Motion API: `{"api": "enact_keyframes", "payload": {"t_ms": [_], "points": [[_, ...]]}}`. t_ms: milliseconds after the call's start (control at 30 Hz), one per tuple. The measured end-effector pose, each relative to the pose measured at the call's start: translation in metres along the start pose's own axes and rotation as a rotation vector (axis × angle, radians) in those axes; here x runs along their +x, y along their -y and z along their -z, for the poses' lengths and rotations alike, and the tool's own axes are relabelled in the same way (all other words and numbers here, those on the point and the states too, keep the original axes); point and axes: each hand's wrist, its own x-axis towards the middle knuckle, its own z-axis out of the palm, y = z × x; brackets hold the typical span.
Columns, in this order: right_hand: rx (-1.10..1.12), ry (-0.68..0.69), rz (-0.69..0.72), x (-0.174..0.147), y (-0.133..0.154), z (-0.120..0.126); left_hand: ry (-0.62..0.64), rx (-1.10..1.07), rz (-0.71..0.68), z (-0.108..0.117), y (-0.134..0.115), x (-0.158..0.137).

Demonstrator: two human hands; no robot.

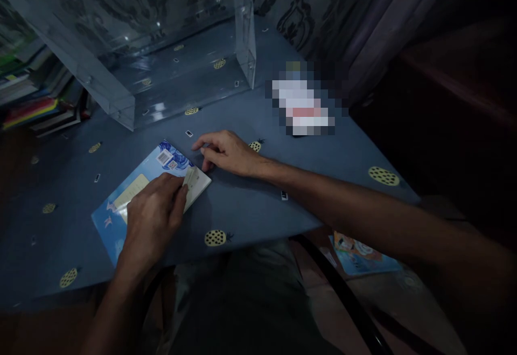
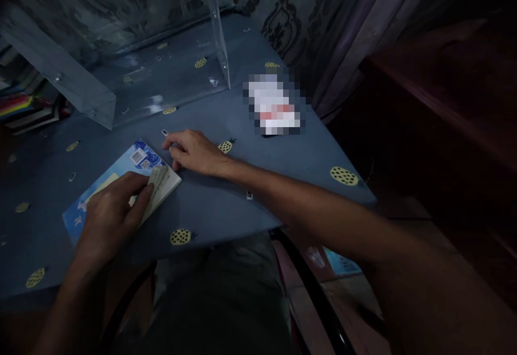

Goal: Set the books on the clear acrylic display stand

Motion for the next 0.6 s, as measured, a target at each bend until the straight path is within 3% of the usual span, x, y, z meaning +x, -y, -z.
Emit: {"api": "enact_keyframes", "payload": {"t_ms": [167,367,600], "points": [[0.030,-0.077,0.020,0.000,-0.002,0.002,-0.033,0.076,-0.048,-0.008,-0.004,-0.005],[0.075,-0.045,0.148,-0.007,0.004,-0.001,-0.090,0.244,-0.059,-0.022,-0.016,-0.015],[-0.180,0.026,0.188,-0.014,0.008,-0.005,-0.143,0.334,-0.083,-0.032,-0.016,-0.020]]}}
